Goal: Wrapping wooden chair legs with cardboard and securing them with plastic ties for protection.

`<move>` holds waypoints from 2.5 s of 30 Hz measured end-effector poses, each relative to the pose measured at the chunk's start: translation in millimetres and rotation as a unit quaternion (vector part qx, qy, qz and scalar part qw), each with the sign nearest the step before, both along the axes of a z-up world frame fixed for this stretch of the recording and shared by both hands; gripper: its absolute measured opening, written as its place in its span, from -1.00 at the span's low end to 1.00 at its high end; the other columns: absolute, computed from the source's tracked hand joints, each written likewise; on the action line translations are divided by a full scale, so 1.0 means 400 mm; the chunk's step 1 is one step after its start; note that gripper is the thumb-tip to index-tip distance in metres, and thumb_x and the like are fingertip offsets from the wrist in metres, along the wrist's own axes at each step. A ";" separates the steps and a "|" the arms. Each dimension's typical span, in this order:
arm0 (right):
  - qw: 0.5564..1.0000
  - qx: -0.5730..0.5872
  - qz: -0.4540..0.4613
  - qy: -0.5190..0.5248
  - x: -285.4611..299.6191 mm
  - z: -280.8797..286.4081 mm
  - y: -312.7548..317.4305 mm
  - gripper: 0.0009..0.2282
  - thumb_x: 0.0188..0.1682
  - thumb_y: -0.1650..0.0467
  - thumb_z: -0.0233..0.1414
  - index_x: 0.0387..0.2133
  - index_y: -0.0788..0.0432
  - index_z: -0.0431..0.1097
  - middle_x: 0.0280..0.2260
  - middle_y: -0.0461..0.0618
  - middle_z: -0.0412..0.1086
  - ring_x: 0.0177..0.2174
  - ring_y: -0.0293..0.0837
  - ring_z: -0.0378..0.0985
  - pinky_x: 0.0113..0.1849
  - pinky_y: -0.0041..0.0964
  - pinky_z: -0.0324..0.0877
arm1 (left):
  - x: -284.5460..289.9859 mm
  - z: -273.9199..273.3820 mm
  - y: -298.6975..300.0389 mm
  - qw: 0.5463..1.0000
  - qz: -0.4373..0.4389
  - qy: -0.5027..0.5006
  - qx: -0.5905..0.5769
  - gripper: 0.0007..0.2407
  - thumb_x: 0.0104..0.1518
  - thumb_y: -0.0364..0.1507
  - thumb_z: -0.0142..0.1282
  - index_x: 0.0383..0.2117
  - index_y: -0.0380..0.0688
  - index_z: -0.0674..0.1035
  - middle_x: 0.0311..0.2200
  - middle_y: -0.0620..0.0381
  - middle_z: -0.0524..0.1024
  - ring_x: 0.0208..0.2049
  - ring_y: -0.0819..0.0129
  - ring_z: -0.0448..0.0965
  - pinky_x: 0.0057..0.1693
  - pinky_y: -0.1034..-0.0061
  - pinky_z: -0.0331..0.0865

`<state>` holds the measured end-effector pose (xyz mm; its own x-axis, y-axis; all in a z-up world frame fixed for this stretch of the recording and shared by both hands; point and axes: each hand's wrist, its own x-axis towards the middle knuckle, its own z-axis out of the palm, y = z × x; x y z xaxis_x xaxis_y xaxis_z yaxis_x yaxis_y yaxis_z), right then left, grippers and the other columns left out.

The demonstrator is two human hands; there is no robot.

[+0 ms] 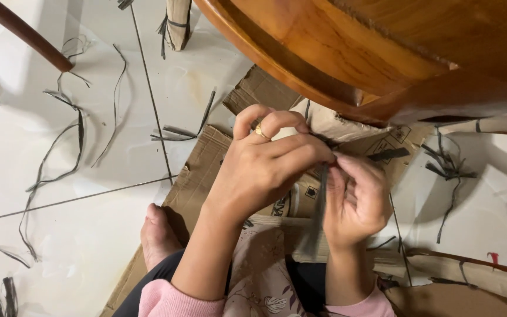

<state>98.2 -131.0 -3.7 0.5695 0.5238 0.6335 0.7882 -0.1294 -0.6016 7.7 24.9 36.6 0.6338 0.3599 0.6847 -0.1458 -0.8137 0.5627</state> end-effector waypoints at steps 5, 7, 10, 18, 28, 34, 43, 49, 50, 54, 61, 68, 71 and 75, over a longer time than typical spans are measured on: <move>0.998 0.023 -0.018 -0.064 0.007 -0.003 0.009 -0.87 0.02 0.62 0.16 -0.23 0.44 0.38 -0.22 0.28 0.49 -0.30 -0.01 0.58 -0.22 -0.25 0.55 | 0.016 -0.017 -0.017 0.999 0.013 -0.017 -0.028 -0.87 0.11 -0.44 0.31 -0.28 -0.07 0.60 -0.38 0.24 0.56 -0.15 0.37 0.48 0.19 0.35 0.14; 0.998 0.022 -0.020 -0.064 0.003 -0.002 0.007 -0.86 -0.01 0.63 0.20 -0.24 0.41 0.40 -0.23 0.25 0.50 -0.31 -0.03 0.56 -0.25 -0.28 0.52 | 0.018 -0.020 -0.024 0.999 0.019 -0.023 -0.036 -0.86 0.12 -0.43 0.34 -0.28 -0.09 0.60 -0.37 0.20 0.54 -0.19 0.36 0.50 0.18 0.35 0.16; 0.996 0.011 -0.039 -0.075 0.003 0.002 0.008 -0.89 -0.02 0.64 0.21 -0.27 0.40 0.45 -0.28 0.24 0.51 -0.40 -0.08 0.48 -0.34 -0.31 0.40 | 0.017 -0.010 -0.030 0.998 0.020 -0.027 -0.058 -0.84 0.15 -0.47 0.32 -0.22 -0.15 0.57 -0.36 0.18 0.57 -0.27 0.35 0.53 0.18 0.36 0.21; 0.992 -0.029 -0.052 -0.110 0.006 -0.018 -0.004 -0.85 0.04 0.57 0.16 -0.13 0.31 0.53 -0.36 0.13 0.47 -0.46 -0.12 0.42 -0.40 -0.29 0.34 | -0.016 0.009 -0.052 0.996 0.005 -0.019 -0.092 -0.69 0.07 -0.67 0.31 -0.10 -0.32 0.44 -0.40 0.17 0.66 -0.42 0.37 0.65 0.11 0.40 0.51; 0.999 0.003 -0.024 -0.038 0.002 -0.008 0.006 -0.82 -0.02 0.71 0.12 -0.16 0.44 0.47 -0.29 0.20 0.47 -0.37 -0.09 0.49 -0.31 -0.32 0.45 | -0.002 -0.063 -0.095 0.984 0.017 -0.116 -0.137 -0.64 0.03 -0.64 0.44 -0.14 -0.26 0.45 -0.17 0.11 0.66 -0.13 0.19 0.70 0.04 0.41 0.59; 0.999 0.002 0.029 0.016 0.022 -0.014 -0.003 -0.92 0.05 0.59 0.09 -0.22 0.37 0.42 -0.29 0.03 0.41 -0.56 -0.35 0.22 -0.53 -0.50 0.14 | -0.004 -0.062 -0.095 0.937 -0.037 -0.129 -0.323 -0.67 0.03 -0.68 0.35 -0.17 -0.30 0.40 -0.25 0.01 0.59 -0.16 0.29 0.71 0.00 0.52 0.65; 0.982 -0.007 0.103 0.156 0.028 0.006 -0.019 -0.88 0.10 0.51 0.04 -0.16 0.35 0.35 -0.20 0.00 0.32 -0.39 -0.30 0.27 -0.35 -0.50 0.20 | 0.021 -0.134 -0.085 0.687 -0.240 -0.082 -0.681 -0.49 0.10 -0.65 0.24 0.18 -0.31 0.27 -0.25 -0.16 0.66 -0.32 0.44 0.66 -0.22 0.76 0.50; 0.996 -0.042 0.046 0.066 0.002 0.039 -0.010 -0.87 -0.06 0.57 0.20 -0.24 0.36 0.52 -0.38 -0.04 0.36 -0.56 -0.35 0.01 -0.48 -0.51 -0.05 | 0.042 -0.193 -0.101 0.560 -0.319 -0.168 -0.746 -0.54 0.15 -0.74 0.17 0.16 -0.33 0.27 -0.23 -0.22 0.65 -0.27 0.26 0.71 -0.09 0.57 0.59; 0.995 -0.028 0.047 0.087 0.003 0.031 -0.012 -0.87 -0.05 0.58 0.19 -0.24 0.35 0.49 -0.37 -0.04 0.38 -0.55 -0.36 0.07 -0.47 -0.53 0.02 | 0.048 -0.199 -0.106 0.552 -0.316 -0.176 -0.751 -0.54 0.14 -0.72 0.20 0.14 -0.31 0.26 -0.25 -0.17 0.66 -0.28 0.28 0.70 -0.08 0.56 0.58; 0.996 -0.031 0.024 0.075 0.011 0.014 -0.023 -0.89 -0.06 0.58 0.21 -0.29 0.36 0.48 -0.60 -0.16 0.25 -0.61 -0.35 0.04 -0.50 -0.50 0.02 | 0.052 -0.199 -0.112 0.539 -0.314 -0.192 -0.758 -0.57 0.15 -0.71 0.22 0.09 -0.25 0.27 -0.27 -0.08 0.66 -0.25 0.33 0.68 -0.02 0.54 0.56; 0.997 -0.027 0.055 -0.048 0.043 -0.017 -0.020 -0.84 -0.10 0.62 0.24 -0.26 0.34 0.51 -0.26 0.09 0.44 -0.36 -0.13 0.47 -0.38 -0.40 0.38 | 0.039 -0.163 -0.103 0.559 -0.304 -0.180 -0.750 -0.58 0.16 -0.72 0.14 0.09 -0.28 0.23 -0.20 -0.11 0.62 -0.24 0.33 0.65 -0.08 0.55 0.57; 0.992 -0.045 0.006 -0.121 0.026 -0.001 -0.015 -0.83 -0.07 0.58 0.30 -0.23 0.27 0.55 -0.32 0.10 0.42 -0.44 -0.15 0.41 -0.40 -0.31 0.33 | 0.035 -0.115 -0.100 0.656 -0.206 -0.130 -0.714 -0.54 0.11 -0.67 0.19 0.11 -0.36 0.25 -0.35 -0.11 0.63 -0.34 0.36 0.65 -0.18 0.62 0.57; 0.994 -0.027 -0.006 -0.107 0.015 -0.009 -0.012 -0.86 -0.06 0.56 0.29 -0.25 0.24 0.55 -0.38 0.01 0.39 -0.48 -0.22 0.37 -0.43 -0.36 0.29 | 0.042 -0.124 -0.107 0.640 -0.194 -0.141 -0.730 -0.56 0.10 -0.69 0.19 0.09 -0.34 0.28 -0.36 -0.11 0.63 -0.36 0.37 0.65 -0.17 0.58 0.58; 0.997 0.009 -0.042 -0.059 -0.008 -0.014 -0.008 -0.87 -0.02 0.55 0.26 -0.25 0.31 0.49 -0.36 0.04 0.43 -0.53 -0.27 0.27 -0.48 -0.43 0.17 | 0.039 -0.115 -0.110 0.631 -0.194 -0.156 -0.735 -0.59 0.10 -0.71 0.19 0.06 -0.33 0.30 -0.38 -0.12 0.63 -0.39 0.39 0.63 -0.18 0.58 0.58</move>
<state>94.9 -134.2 -9.1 0.5322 0.4650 0.7075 0.8404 -0.1885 -0.5082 23.4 -19.2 -9.6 0.7863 0.6105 -0.0949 -0.4633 0.6843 0.5631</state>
